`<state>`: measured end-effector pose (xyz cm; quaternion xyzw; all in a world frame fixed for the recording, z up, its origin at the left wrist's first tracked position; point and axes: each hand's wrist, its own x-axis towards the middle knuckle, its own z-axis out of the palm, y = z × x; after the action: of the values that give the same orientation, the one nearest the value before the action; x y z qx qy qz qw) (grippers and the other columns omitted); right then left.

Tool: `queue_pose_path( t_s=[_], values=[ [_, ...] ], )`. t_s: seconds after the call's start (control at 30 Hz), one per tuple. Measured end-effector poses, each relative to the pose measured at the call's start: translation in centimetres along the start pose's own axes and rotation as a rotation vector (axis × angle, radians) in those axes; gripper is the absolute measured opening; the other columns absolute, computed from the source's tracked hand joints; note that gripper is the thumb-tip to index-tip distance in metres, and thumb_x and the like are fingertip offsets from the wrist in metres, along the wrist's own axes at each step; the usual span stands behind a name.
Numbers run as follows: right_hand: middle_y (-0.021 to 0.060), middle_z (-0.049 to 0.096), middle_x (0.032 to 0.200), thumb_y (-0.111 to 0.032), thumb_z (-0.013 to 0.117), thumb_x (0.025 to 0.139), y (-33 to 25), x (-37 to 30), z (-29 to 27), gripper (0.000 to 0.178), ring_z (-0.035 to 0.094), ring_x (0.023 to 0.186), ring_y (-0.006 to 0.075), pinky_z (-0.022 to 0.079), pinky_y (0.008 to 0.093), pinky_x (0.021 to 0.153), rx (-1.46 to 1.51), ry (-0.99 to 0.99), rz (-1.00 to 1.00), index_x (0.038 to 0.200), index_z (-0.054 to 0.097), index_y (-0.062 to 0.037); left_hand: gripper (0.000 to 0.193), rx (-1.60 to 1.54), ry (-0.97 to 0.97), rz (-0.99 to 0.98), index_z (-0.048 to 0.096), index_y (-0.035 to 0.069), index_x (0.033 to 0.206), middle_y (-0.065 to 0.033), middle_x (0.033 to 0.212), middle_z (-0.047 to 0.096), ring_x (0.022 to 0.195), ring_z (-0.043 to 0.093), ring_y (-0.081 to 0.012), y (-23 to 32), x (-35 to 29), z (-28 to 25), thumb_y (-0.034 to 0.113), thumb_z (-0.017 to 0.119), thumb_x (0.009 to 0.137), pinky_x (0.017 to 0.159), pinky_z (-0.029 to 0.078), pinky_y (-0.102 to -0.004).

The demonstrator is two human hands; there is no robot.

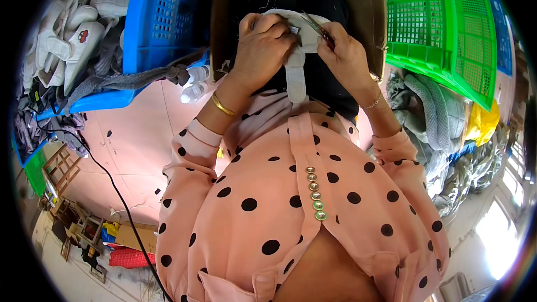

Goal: The person sits on the floor and uses scissors to trim loose threads and excess fabric from the edges of white slippers. They handle the slippers one by one, turning them over to access different sides and carefully cutting away small imperfections.

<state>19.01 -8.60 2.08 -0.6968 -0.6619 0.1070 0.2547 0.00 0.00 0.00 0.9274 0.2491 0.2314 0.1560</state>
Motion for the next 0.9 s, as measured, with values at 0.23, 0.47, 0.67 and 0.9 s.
queue_pose_path(
  t_s=[0.23, 0.47, 0.67, 0.9],
  values=[
    [0.0044, 0.06, 0.064, -0.046, 0.068, 0.084, -2.3, 0.6, -4.1, 0.04, 0.061, 0.055, 0.0213, 0.046, 0.0311, 0.047, -0.341, -0.083, -0.183, 0.096, 0.053, -0.01, 0.024, 0.083, 0.03, 0.08, 0.069, 0.005, 0.093, -0.0041, 0.103, 0.066, 0.111, 0.052, -0.0209, -0.6, 0.7, -0.3, 0.016, 0.073, 0.072, 0.102, 0.032, -0.0452],
    [0.0016, 0.054, 0.056, -0.05, 0.063, 0.085, -2.2, -0.2, -6.0, 0.043, 0.058, 0.052, 0.0199, 0.044, 0.032, 0.047, -0.442, -0.275, -0.402, 0.077, 0.053, -0.0091, 0.021, 0.048, 0.035, 0.123, 0.068, 0.002, 0.091, -0.0066, 0.098, 0.065, 0.114, 0.049, -0.0227, -0.5, 0.9, 0.0, 0.013, 0.068, 0.074, 0.106, 0.031, -0.0497],
    [0.0068, 0.068, 0.079, -0.034, 0.079, 0.077, -3.4, 1.8, -5.4, 0.042, 0.067, 0.064, 0.0257, 0.053, 0.0352, 0.058, 0.044, -0.156, -0.121, 0.104, 0.058, -0.0082, 0.024, 0.054, 0.033, 0.023, 0.064, -0.005, 0.092, -0.0178, 0.1, 0.062, 0.1, 0.054, -0.0339, -0.6, 0.1, 0.0, 0.008, 0.061, 0.072, 0.095, 0.039, -0.0486],
    [0.0169, 0.064, 0.083, -0.001, 0.072, 0.073, -1.4, 2.7, -1.4, 0.046, 0.065, 0.065, 0.0298, 0.051, 0.0363, 0.059, 0.113, -0.3, -0.188, 0.117, 0.059, -0.01, 0.01, -0.086, -0.001, 0.165, 0.071, 0.019, 0.081, 0.0009, 0.091, 0.062, 0.103, 0.049, -0.0231, -0.5, 0.4, -0.5, 0.02, 0.063, 0.076, 0.103, 0.029, -0.0587]
  ],
)
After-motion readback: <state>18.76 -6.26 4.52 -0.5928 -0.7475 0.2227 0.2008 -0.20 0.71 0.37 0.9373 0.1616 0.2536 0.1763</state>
